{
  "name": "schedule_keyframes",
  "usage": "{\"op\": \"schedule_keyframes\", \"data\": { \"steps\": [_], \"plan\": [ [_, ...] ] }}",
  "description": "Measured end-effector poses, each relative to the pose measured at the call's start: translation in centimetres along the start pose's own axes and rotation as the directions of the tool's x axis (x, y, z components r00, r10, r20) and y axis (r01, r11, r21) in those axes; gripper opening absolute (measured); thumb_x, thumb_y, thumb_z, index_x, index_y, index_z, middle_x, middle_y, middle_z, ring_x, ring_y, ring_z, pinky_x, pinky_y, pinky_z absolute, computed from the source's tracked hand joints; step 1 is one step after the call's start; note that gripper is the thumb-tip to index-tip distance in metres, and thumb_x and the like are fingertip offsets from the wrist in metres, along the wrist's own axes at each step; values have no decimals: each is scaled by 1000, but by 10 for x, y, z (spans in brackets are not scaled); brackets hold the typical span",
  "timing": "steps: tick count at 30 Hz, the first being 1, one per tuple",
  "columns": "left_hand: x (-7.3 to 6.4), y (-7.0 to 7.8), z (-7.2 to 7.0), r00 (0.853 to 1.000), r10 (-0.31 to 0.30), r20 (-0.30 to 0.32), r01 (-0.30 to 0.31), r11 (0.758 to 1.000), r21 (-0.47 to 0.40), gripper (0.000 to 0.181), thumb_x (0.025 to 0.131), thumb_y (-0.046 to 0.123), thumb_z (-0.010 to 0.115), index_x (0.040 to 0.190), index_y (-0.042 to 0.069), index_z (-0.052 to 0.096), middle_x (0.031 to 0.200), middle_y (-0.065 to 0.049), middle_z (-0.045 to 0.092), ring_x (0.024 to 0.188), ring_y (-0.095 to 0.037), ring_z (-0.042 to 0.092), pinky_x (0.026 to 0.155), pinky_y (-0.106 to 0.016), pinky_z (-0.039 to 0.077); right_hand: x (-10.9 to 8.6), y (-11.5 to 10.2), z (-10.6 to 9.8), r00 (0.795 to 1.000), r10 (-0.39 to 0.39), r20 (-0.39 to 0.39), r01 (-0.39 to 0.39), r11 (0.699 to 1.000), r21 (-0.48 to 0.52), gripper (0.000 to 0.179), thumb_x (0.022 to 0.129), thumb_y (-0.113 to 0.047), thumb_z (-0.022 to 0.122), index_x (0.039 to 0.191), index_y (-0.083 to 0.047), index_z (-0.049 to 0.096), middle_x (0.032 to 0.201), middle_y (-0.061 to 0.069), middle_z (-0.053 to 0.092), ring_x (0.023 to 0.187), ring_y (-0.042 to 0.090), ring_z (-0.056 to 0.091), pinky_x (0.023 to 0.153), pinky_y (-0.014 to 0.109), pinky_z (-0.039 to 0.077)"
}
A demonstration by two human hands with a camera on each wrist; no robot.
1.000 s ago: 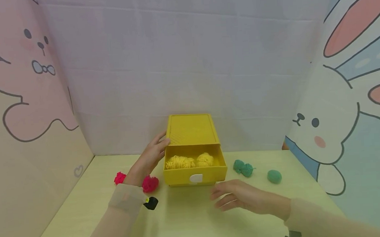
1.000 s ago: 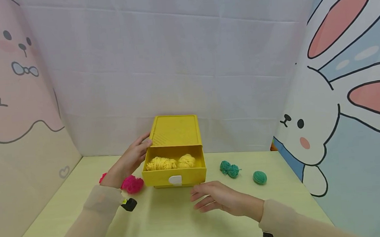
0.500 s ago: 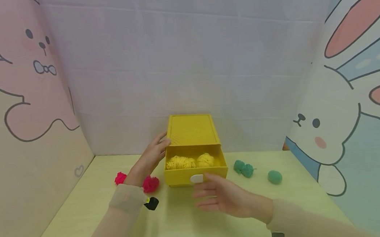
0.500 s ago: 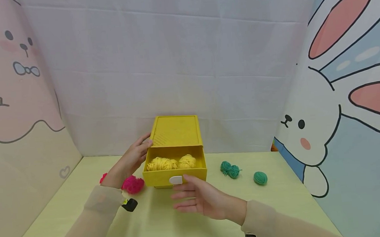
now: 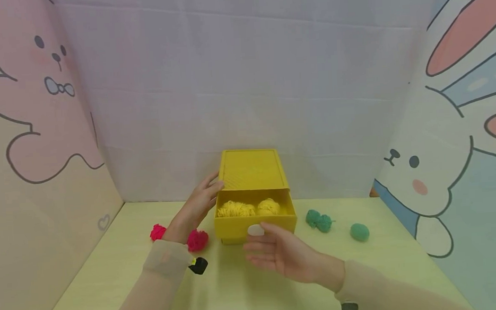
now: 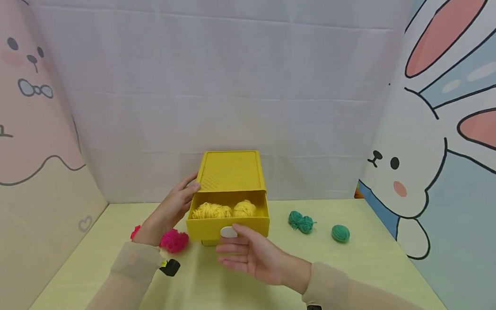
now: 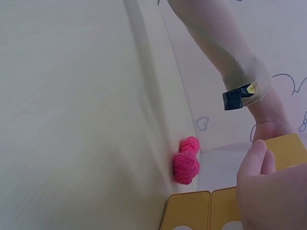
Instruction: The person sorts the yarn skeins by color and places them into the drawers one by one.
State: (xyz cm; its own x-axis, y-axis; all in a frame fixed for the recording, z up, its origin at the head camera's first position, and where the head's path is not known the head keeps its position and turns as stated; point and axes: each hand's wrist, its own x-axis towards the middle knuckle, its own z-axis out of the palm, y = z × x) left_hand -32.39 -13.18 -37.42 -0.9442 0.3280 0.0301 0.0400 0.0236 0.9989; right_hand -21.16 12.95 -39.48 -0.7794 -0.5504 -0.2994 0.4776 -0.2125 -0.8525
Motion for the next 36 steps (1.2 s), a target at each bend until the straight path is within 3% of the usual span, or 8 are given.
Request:
{"op": "schedule_keyframes", "data": {
  "steps": [8, 13, 20, 27, 36],
  "plan": [
    [1, 0, 1, 1000, 1, 1, -1, 1000, 3, 67, 114, 38, 49, 171, 21, 18, 176, -8, 19, 161, -37, 22, 133, -55, 16, 17, -6, -9, 997, -71, 6, 71, 997, -20, 58, 112, -49, 49, 142, 0, 59, 131, 12, 72, 116, 25, 72, 108, 37, 57],
    [2, 0, 2, 1000, 5, -6, -5, 1000, -5, 66, 114, 36, 48, 171, 20, 20, 175, -8, 22, 161, -36, 25, 133, -55, 17, 28, -10, -18, 995, -105, 3, 105, 993, -63, 64, 112, -50, 47, 147, 3, 53, 139, 20, 67, 115, 23, 72, 106, 35, 57],
    [1, 1, 2, 1000, 6, -6, -6, 1000, -7, 66, 114, 35, 49, 171, 20, 19, 175, -7, 23, 160, -34, 26, 133, -54, 18, 42, -15, -21, 991, -135, -11, 133, 984, -116, 74, 112, -53, 46, 154, 7, 44, 156, 31, 49, 126, 30, 68, 111, 39, 54],
    [1, 1, 2, 1000, -4, -13, 4, 1000, 5, 67, 114, 37, 48, 172, 21, 19, 175, -7, 24, 160, -33, 27, 132, -55, 18, 53, -20, -23, 989, -145, -41, 137, 980, -147, 75, 111, -55, 46, 155, 6, 45, 154, 29, 53, 139, 41, 58, 108, 36, 56],
    [2, 1, 2, 1000, -1, -18, 1, 1000, 0, 65, 114, 35, 48, 171, 22, 20, 174, -6, 27, 161, -30, 27, 133, -52, 19, 61, -25, -26, 988, -146, -45, 137, 977, -163, 73, 113, -53, 43, 156, 6, 44, 154, 28, 53, 143, 44, 52, 110, 36, 55]
  ]
}}
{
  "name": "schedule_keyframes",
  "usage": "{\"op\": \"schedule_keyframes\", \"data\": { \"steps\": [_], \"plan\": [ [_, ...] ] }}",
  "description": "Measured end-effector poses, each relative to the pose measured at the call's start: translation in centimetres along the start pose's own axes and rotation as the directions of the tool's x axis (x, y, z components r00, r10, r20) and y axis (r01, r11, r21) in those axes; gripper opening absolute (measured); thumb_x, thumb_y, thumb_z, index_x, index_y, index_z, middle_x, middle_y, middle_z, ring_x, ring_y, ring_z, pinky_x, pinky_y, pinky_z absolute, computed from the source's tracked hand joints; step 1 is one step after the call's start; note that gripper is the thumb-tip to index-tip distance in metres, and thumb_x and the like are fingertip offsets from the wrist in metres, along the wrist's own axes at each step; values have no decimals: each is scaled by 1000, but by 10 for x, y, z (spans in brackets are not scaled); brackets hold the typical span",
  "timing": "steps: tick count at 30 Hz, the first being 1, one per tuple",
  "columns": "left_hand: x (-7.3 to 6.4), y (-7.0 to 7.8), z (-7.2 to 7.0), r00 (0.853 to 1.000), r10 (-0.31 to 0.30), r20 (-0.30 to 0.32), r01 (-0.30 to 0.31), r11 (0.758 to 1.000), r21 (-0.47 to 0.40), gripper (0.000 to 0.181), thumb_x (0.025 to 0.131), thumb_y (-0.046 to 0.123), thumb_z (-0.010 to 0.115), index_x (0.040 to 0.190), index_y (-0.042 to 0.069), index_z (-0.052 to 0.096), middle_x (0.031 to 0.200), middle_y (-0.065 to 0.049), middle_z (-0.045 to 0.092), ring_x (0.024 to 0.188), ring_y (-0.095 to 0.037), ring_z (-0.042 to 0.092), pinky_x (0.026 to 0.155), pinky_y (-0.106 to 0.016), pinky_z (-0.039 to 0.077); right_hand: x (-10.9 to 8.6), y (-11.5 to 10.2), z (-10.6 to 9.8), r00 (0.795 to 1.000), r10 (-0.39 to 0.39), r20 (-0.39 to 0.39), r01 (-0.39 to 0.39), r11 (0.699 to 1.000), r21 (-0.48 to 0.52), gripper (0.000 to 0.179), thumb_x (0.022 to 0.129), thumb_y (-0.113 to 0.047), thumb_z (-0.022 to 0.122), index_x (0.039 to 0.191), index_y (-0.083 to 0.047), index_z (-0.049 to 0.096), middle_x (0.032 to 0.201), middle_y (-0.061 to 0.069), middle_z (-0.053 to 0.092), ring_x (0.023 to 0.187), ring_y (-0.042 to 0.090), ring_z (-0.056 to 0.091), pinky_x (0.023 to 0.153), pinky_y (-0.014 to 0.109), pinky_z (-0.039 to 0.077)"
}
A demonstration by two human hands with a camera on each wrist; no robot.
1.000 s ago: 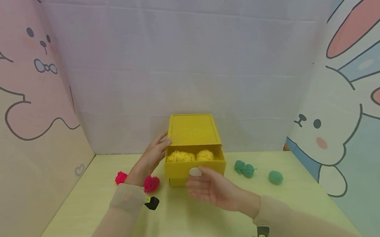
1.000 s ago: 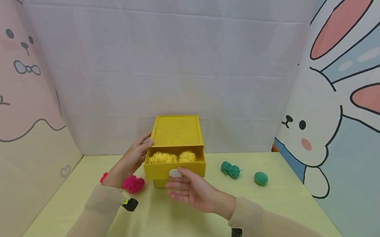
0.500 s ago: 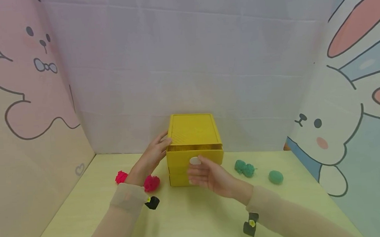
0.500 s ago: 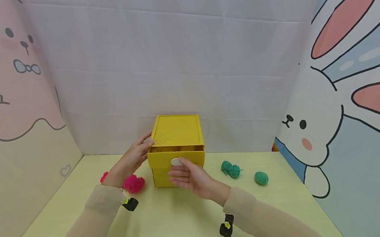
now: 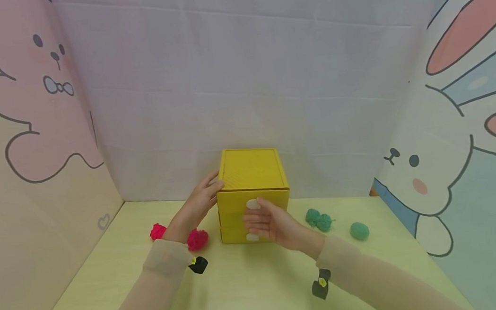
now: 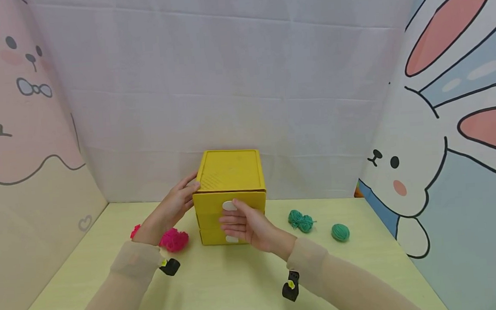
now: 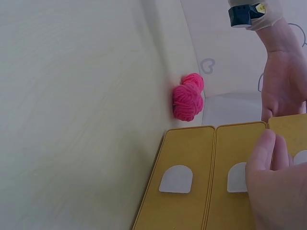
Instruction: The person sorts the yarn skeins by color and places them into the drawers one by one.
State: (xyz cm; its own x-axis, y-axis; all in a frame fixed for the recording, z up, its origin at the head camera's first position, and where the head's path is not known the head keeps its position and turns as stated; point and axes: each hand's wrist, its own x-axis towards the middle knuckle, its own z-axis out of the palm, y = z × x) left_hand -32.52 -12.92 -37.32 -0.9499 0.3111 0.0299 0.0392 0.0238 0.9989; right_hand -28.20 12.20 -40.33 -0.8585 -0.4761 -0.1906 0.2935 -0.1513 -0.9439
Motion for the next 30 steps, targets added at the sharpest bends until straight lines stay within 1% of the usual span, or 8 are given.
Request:
{"op": "schedule_keyframes", "data": {
  "steps": [6, 9, 16, 19, 25, 30],
  "plan": [
    [1, 0, 1, 1000, -1, 2, 1, 1000, 1, 65, 114, 35, 49, 171, 22, 20, 174, -5, 24, 161, -31, 27, 133, -51, 20, 6, -2, -2, 1000, -20, -12, 20, 1000, -12, 71, 113, -51, 42, 155, 7, 46, 153, 28, 55, 143, 45, 53, 109, 36, 56],
    [1, 0, 0, 1000, 2, 5, -2, 1000, -3, 66, 114, 35, 48, 171, 20, 19, 174, -7, 24, 160, -34, 27, 133, -52, 19, 6, -3, -1, 1000, -18, -15, 18, 1000, -12, 70, 113, -50, 42, 155, 6, 46, 153, 28, 55, 143, 45, 52, 109, 37, 55],
    [0, 0, -1, 1000, -5, 3, 5, 1000, -14, 67, 114, 36, 48, 171, 18, 19, 173, -10, 26, 161, -35, 24, 133, -53, 17, 7, -6, 0, 1000, -9, -10, 9, 1000, 16, 69, 113, -48, 44, 156, 6, 45, 155, 28, 52, 145, 44, 50, 112, 38, 53],
    [1, -1, -2, 1000, -4, 3, 4, 1000, -13, 67, 114, 36, 48, 171, 18, 18, 172, -11, 28, 161, -35, 25, 133, -53, 18, 8, -6, 0, 1000, -9, -8, 9, 1000, 12, 69, 113, -48, 44, 156, 6, 45, 155, 28, 52, 145, 44, 51, 112, 39, 53],
    [1, -2, -3, 1000, -4, 1, 4, 1000, -13, 67, 114, 36, 48, 171, 18, 17, 172, -12, 29, 161, -35, 26, 133, -53, 18, 6, -6, -2, 1000, 2, 24, -1, 999, -39, 73, 113, -53, 42, 156, 6, 44, 157, 26, 50, 146, 44, 50, 115, 41, 51],
    [1, -2, -2, 1000, -13, -5, 13, 1000, -15, 67, 114, 35, 48, 171, 19, 18, 173, -10, 26, 160, -35, 26, 133, -52, 19, -2, -5, -8, 999, 10, 50, -6, 996, -90, 75, 112, -54, 43, 157, 5, 43, 158, 27, 50, 145, 46, 49, 116, 43, 50]
  ]
}}
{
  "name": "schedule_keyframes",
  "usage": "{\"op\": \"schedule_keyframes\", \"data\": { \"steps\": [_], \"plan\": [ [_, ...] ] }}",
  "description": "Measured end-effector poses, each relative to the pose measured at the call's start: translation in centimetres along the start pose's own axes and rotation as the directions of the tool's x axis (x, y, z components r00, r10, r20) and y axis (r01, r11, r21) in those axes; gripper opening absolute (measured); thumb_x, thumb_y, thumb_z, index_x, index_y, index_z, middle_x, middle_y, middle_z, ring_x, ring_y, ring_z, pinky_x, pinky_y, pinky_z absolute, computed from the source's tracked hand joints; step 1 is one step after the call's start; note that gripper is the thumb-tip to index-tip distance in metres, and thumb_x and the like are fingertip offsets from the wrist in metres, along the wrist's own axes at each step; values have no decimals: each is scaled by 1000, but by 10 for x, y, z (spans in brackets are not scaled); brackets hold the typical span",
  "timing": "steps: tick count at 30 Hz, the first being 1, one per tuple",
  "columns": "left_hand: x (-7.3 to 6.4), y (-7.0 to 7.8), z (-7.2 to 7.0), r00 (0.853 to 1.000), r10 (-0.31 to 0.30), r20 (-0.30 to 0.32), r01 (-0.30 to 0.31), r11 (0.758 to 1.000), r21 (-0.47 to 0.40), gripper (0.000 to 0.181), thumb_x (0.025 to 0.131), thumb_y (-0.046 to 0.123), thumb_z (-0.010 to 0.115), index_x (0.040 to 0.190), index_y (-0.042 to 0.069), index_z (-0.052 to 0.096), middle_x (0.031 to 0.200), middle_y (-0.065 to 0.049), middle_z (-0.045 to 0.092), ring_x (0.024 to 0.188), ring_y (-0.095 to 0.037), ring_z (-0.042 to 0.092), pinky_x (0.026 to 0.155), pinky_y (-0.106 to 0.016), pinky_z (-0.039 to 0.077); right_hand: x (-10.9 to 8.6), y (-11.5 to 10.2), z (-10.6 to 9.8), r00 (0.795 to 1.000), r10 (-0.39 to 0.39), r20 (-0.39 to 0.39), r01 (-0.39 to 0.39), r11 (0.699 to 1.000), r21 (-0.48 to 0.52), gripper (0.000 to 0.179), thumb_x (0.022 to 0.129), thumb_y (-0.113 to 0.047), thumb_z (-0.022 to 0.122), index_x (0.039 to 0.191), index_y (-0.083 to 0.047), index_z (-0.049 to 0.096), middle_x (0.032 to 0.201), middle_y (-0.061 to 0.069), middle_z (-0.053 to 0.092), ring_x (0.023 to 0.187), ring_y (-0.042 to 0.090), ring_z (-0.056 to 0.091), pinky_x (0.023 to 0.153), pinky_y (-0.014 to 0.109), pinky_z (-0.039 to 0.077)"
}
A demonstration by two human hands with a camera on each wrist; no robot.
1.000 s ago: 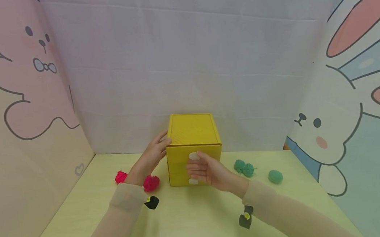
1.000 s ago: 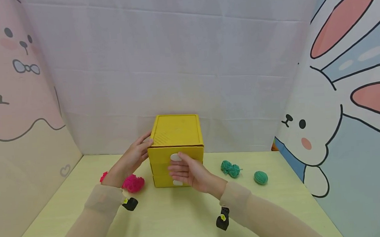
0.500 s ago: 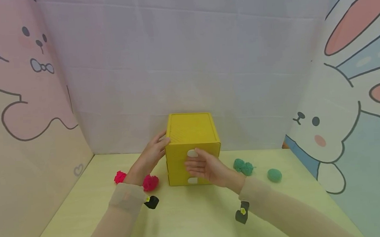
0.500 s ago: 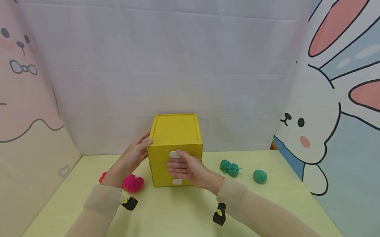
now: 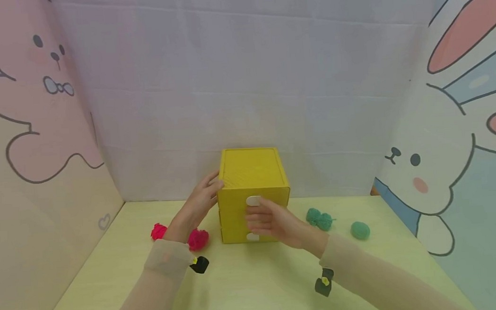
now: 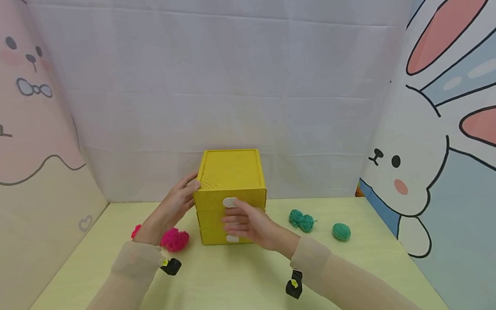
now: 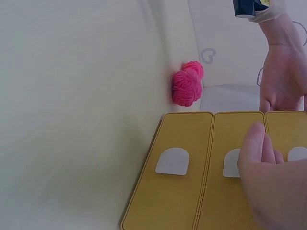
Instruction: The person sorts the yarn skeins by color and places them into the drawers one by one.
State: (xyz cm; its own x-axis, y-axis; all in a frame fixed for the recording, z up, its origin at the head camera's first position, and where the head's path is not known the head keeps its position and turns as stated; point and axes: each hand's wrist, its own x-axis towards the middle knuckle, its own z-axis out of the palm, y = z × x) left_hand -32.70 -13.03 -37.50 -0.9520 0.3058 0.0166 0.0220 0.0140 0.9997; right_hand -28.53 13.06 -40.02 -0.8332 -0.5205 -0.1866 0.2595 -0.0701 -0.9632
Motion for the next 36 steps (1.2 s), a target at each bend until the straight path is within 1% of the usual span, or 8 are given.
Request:
{"op": "schedule_keyframes", "data": {
  "steps": [3, 9, 12, 16, 22, 27, 33, 36],
  "plan": [
    [0, 2, 2, 1000, -11, -4, 11, 1000, 6, 67, 114, 36, 48, 171, 19, 18, 174, -9, 23, 161, -35, 25, 133, -52, 19, -8, 4, -5, 1000, 7, -11, -7, 1000, -13, 72, 112, -51, 45, 156, 7, 44, 156, 27, 52, 143, 46, 52, 117, 45, 49],
    [0, 2, 3, 1000, -21, -8, 21, 1000, 16, 67, 114, 36, 48, 172, 20, 18, 176, -8, 20, 161, -35, 23, 133, -52, 18, -18, 18, -17, 997, 31, -66, -29, 999, 41, 67, 112, -43, 50, 153, 10, 44, 154, 30, 52, 131, 39, 65, 115, 44, 51],
    [0, 1, 2, 1000, -19, -3, 19, 1000, 18, 67, 114, 36, 48, 172, 21, 17, 176, -9, 19, 161, -35, 23, 133, -53, 18, -20, 25, -22, 995, 42, -86, -38, 998, 50, 65, 113, -39, 48, 153, 12, 40, 154, 33, 49, 130, 40, 65, 114, 43, 52],
    [-1, 1, 1, 1000, -17, -5, 17, 1000, 24, 67, 114, 37, 48, 172, 21, 16, 175, -9, 20, 161, -35, 23, 133, -53, 18, -19, 30, -24, 993, 60, -98, -56, 997, 43, 64, 113, -38, 48, 154, 11, 38, 154, 34, 48, 138, 46, 57, 113, 43, 53],
    [-2, 2, 0, 1000, -11, -7, 11, 1000, 28, 66, 114, 36, 46, 172, 22, 17, 175, -10, 21, 162, -36, 22, 133, -54, 18, -17, 36, -23, 992, 77, -103, -73, 996, 43, 63, 113, -37, 47, 152, 12, 40, 154, 33, 49, 135, 46, 59, 108, 40, 57],
    [-1, 2, 1, 1000, -19, -11, 19, 1000, 22, 66, 114, 36, 47, 172, 21, 18, 175, -8, 20, 161, -35, 23, 133, -53, 18, -13, 43, -21, 993, 85, -84, -80, 995, 58, 64, 113, -38, 46, 152, 13, 40, 154, 34, 48, 131, 44, 62, 108, 41, 56],
    [-1, 1, 1, 1000, -13, -9, 13, 1000, 28, 65, 114, 36, 47, 171, 22, 19, 175, -7, 22, 161, -33, 24, 133, -53, 18, -6, 47, -16, 994, 92, -60, -87, 993, 76, 66, 114, -40, 44, 154, 13, 38, 156, 36, 45, 139, 50, 54, 112, 44, 53],
    [-1, 1, 1, 1000, -8, -8, 8, 1000, 27, 66, 114, 36, 48, 171, 22, 19, 175, -7, 23, 161, -32, 25, 133, -53, 18, -1, 49, -13, 993, 101, -62, -94, 990, 104, 66, 114, -40, 45, 155, 11, 41, 156, 35, 47, 142, 50, 51, 113, 45, 52]
  ]
}}
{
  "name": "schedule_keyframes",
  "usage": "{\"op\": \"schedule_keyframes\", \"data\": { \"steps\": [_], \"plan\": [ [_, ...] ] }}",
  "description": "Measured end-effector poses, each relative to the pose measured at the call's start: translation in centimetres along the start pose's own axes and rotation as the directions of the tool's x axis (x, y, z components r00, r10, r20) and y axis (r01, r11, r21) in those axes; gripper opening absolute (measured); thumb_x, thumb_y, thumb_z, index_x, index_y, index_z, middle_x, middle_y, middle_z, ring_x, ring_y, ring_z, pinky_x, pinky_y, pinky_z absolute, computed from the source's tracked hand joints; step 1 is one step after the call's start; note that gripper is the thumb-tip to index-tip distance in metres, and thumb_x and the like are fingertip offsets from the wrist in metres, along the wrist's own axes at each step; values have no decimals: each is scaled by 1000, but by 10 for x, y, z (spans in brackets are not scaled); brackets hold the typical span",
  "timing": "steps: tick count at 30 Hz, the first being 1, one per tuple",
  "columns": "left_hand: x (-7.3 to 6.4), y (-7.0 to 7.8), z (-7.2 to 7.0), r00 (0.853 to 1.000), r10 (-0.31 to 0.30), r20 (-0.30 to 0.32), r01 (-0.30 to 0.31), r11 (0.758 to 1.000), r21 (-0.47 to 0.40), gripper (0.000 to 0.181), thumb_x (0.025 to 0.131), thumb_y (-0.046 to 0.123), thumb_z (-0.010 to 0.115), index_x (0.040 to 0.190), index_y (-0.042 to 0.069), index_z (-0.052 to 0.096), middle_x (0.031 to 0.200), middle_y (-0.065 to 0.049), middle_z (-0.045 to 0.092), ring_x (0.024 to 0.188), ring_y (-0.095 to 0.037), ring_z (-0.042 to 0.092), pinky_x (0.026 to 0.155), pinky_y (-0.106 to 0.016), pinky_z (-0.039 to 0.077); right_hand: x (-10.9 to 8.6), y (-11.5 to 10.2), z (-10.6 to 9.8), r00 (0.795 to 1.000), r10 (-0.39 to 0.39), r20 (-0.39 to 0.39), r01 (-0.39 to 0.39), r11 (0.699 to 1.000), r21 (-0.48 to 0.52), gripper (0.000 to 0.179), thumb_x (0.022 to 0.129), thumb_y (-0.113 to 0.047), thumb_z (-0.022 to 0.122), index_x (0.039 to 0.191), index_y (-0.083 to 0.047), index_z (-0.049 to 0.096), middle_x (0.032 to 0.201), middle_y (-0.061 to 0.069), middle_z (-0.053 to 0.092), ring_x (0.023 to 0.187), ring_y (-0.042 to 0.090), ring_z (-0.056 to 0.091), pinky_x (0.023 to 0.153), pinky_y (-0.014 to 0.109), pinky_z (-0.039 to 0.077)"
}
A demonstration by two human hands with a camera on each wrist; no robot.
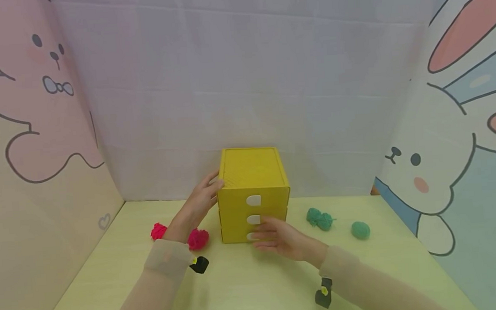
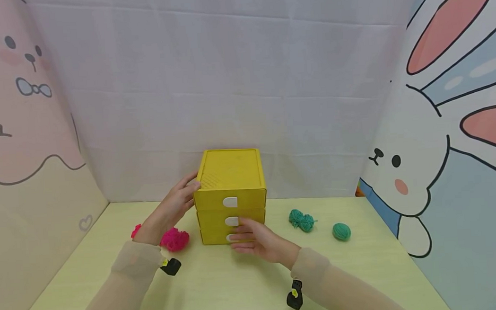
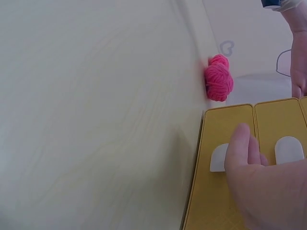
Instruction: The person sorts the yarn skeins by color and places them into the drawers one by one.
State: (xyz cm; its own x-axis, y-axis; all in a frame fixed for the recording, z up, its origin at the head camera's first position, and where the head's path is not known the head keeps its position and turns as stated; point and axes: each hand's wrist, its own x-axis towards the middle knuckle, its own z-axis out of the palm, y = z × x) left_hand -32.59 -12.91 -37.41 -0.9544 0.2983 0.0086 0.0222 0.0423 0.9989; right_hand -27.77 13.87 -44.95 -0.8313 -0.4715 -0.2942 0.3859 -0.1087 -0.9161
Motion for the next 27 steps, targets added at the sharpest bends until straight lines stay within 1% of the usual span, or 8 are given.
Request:
{"op": "schedule_keyframes", "data": {
  "steps": [7, 12, 16, 22, 27],
  "plan": [
    [0, -1, 0, 1000, -2, -7, 2, 1000, -17, 66, 113, 37, 50, 171, 21, 21, 174, -8, 24, 160, -35, 26, 133, -53, 19, 9, 2, 6, 1000, 8, -6, -7, 999, 54, 68, 113, -44, 46, 154, 10, 42, 157, 33, 46, 144, 52, 47, 115, 47, 50],
    [0, -1, 1, 1000, -3, -9, 3, 1000, -19, 66, 113, 37, 49, 171, 21, 20, 174, -8, 23, 161, -35, 25, 133, -53, 19, 14, 2, 9, 999, 30, -21, -27, 994, 108, 68, 113, -44, 47, 153, 9, 44, 158, 31, 47, 147, 50, 45, 118, 49, 48],
    [0, -1, 1, 1000, -2, -9, 2, 1000, -17, 67, 113, 37, 49, 171, 21, 20, 174, -8, 24, 161, -34, 25, 133, -54, 19, 16, 1, 12, 999, 44, -26, -40, 991, 131, 68, 112, -44, 48, 153, 9, 43, 158, 30, 46, 148, 49, 45, 119, 48, 47],
    [0, -1, 0, 1000, 4, -10, -4, 1000, -15, 66, 113, 37, 50, 171, 21, 21, 173, -8, 26, 161, -31, 25, 133, -54, 19, 17, 1, 15, 999, 38, -34, -33, 990, 134, 67, 112, -43, 49, 153, 10, 44, 159, 31, 46, 148, 48, 44, 120, 48, 45],
    [0, -1, 0, 1000, 5, -9, -5, 1000, -17, 66, 114, 37, 49, 171, 21, 21, 172, -8, 27, 160, -31, 26, 133, -53, 19, 18, 5, 16, 999, 8, -53, -2, 994, 111, 68, 111, -43, 49, 152, 11, 45, 156, 30, 49, 145, 47, 48, 117, 45, 50]
  ]
}}
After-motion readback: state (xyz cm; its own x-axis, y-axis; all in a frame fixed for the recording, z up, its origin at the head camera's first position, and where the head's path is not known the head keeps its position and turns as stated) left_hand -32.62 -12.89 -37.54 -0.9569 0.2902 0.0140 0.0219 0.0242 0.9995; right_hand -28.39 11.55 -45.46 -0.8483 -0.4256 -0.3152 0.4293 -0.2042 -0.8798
